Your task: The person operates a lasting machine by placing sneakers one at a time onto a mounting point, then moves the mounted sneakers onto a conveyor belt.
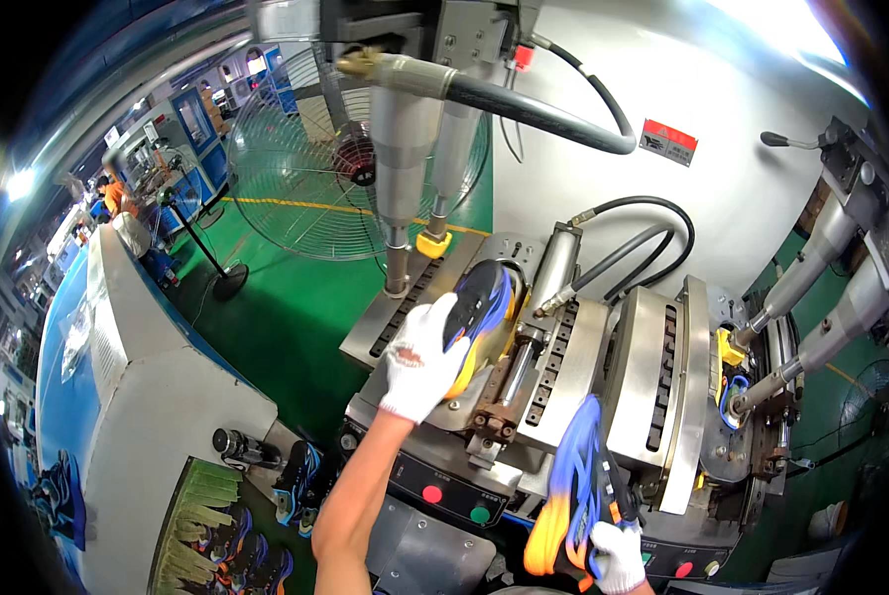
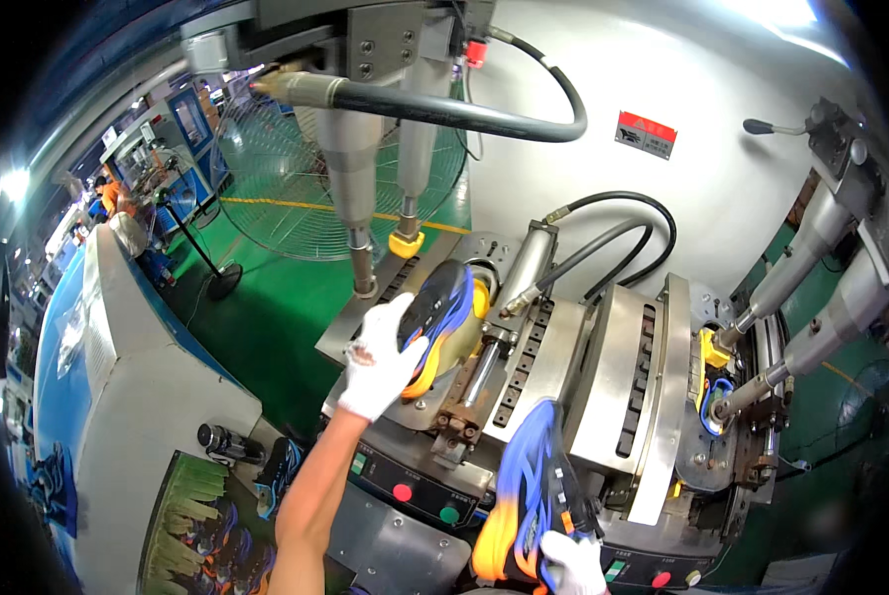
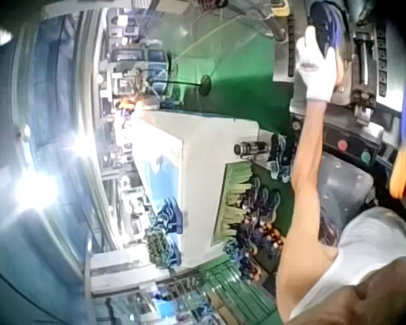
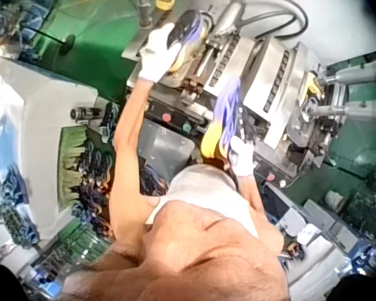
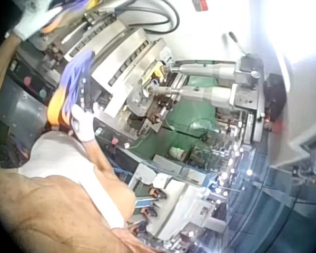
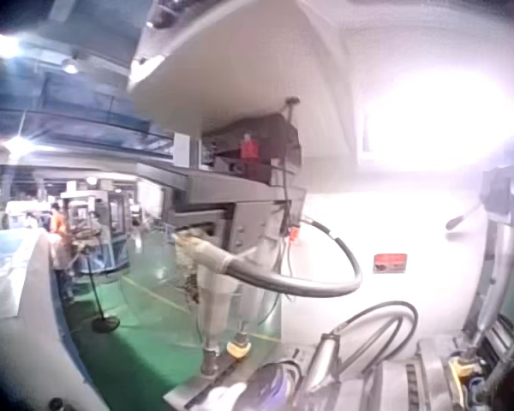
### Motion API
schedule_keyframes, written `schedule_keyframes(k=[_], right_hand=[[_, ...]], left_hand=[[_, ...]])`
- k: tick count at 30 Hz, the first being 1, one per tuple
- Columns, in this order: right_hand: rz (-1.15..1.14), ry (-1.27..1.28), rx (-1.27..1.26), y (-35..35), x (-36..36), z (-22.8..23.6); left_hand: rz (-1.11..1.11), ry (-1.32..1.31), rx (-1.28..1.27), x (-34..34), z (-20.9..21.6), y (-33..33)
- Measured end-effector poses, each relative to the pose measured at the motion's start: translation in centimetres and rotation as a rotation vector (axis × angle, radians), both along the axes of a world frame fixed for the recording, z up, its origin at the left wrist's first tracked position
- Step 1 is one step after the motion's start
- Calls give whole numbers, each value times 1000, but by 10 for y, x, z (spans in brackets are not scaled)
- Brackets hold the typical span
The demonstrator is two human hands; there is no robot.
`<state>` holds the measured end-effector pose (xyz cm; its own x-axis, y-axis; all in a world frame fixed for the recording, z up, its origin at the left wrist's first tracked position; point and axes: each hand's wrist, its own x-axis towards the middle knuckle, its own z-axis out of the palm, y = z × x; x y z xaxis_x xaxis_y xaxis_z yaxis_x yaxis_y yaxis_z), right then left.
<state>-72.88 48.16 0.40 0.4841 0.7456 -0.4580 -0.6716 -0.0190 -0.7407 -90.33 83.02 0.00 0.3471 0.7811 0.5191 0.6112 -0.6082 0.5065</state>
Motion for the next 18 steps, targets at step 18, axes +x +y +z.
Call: schedule_keyframes(k=[18], right_hand=[[539, -1895, -595, 517, -21, -206]], left_hand=[[1078, 62, -687, -158, -215, -451]])
